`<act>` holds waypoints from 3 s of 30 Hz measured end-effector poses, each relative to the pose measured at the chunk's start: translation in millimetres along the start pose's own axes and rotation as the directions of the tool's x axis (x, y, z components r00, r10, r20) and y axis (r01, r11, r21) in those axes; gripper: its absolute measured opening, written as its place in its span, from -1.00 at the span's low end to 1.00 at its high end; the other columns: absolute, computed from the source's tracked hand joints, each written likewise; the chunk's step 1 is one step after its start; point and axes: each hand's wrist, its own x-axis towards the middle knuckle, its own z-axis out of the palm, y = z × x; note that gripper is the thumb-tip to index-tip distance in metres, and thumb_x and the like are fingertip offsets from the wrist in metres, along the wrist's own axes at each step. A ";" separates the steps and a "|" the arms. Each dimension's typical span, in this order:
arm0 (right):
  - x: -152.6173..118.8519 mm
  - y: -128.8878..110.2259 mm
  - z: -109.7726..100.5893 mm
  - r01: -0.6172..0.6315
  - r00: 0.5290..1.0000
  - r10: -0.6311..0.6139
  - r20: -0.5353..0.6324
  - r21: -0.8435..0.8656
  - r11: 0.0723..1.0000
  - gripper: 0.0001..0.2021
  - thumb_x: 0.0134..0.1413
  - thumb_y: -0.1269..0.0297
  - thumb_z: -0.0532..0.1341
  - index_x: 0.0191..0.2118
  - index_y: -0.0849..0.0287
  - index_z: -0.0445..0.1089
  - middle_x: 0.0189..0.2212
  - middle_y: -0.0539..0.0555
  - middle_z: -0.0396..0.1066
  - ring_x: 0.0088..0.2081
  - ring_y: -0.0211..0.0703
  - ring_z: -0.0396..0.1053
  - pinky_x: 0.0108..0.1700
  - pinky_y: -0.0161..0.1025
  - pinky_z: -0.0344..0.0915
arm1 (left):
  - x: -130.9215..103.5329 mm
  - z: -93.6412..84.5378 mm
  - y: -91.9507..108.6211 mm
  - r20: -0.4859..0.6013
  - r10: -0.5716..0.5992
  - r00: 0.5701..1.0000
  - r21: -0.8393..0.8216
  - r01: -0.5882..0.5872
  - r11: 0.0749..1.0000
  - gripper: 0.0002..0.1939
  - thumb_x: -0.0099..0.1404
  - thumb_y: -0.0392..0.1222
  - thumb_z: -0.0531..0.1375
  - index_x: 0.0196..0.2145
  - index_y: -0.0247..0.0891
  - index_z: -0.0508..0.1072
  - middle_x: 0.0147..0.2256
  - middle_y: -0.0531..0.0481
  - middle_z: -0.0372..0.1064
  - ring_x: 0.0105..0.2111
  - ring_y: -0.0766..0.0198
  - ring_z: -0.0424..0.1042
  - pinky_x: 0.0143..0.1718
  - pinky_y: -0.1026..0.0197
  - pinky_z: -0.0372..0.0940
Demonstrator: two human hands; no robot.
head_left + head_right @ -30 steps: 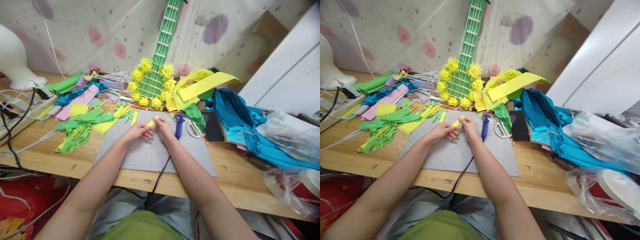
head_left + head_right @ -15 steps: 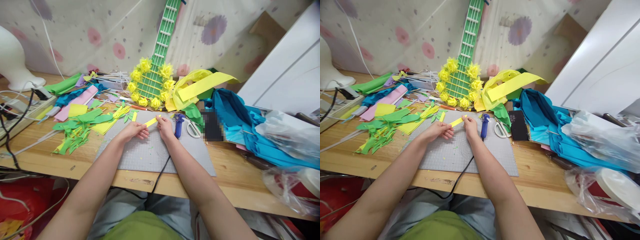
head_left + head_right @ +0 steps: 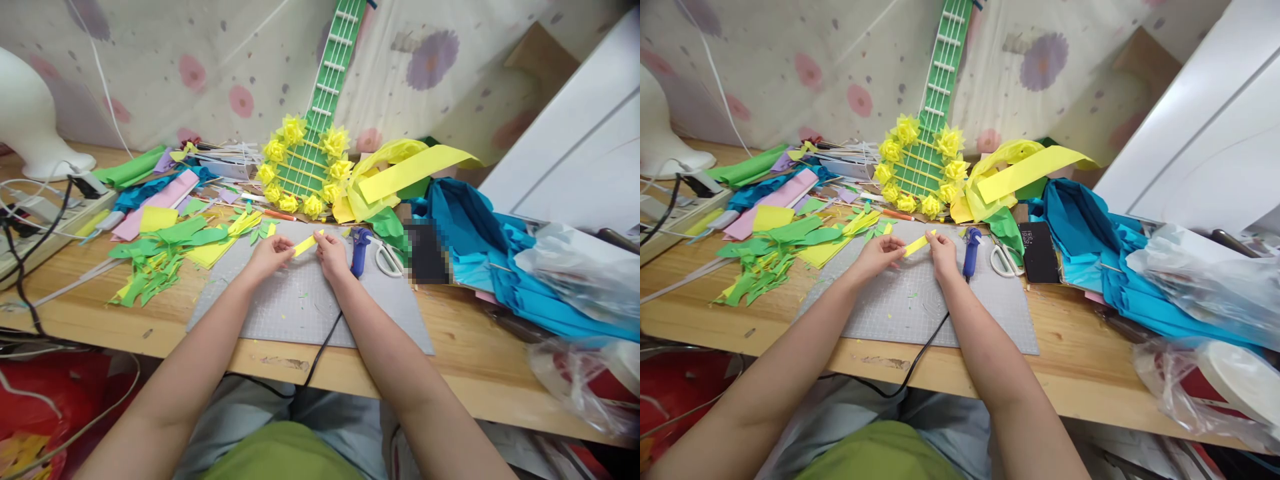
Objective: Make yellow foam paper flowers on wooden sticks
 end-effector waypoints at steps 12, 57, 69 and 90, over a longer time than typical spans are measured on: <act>-6.6 2.6 3.8 0.129 0.983 -0.140 -0.118 -0.097 0.987 -0.56 -0.21 0.02 0.24 -0.25 0.08 0.07 -0.69 -0.23 0.07 -0.68 -0.40 0.03 -0.61 -0.39 -0.07 | 15.4 20.5 8.0 -0.172 -0.236 0.956 -0.092 0.223 0.970 -0.77 -0.02 -0.31 0.21 -0.40 -0.30 0.22 -0.55 0.11 0.27 -0.71 0.50 0.21 -0.70 0.40 0.11; -12.2 2.4 11.4 0.065 0.981 -0.045 0.191 -0.102 0.993 -0.64 -0.22 0.07 0.23 -0.29 0.14 0.20 -0.56 -0.11 0.28 -0.65 -0.41 0.16 -0.64 -0.39 0.00 | 7.7 7.9 3.9 -0.129 0.094 0.987 0.081 -0.083 0.993 -0.75 -0.05 -0.06 0.24 -0.52 -0.30 0.34 -0.56 0.11 0.27 -0.55 0.44 0.20 -0.44 0.35 0.12; -10.5 0.6 8.1 0.051 0.985 -0.049 0.164 -0.006 0.999 -0.73 -0.27 0.14 0.24 -0.51 0.14 0.14 -0.71 -0.18 0.18 -0.72 -0.47 0.08 -0.69 -0.45 -0.04 | 65.6 -87.2 4.7 -0.514 0.158 0.843 0.683 0.291 0.670 -0.79 0.04 -0.10 0.16 -0.35 -0.23 0.41 -0.25 -0.09 0.42 -0.23 0.12 0.37 -0.25 0.16 0.20; -12.1 0.9 7.3 0.089 0.983 -0.070 0.172 -0.101 0.991 -0.76 -0.22 0.13 0.20 -0.50 0.14 0.15 -0.68 -0.16 0.17 -0.68 -0.46 0.09 -0.66 -0.44 -0.03 | 74.3 -116.5 5.9 -0.384 0.093 0.919 0.852 0.314 0.418 -0.71 -0.02 -0.01 0.19 -0.34 -0.20 0.45 -0.25 -0.17 0.43 -0.22 0.00 0.38 -0.29 0.11 0.22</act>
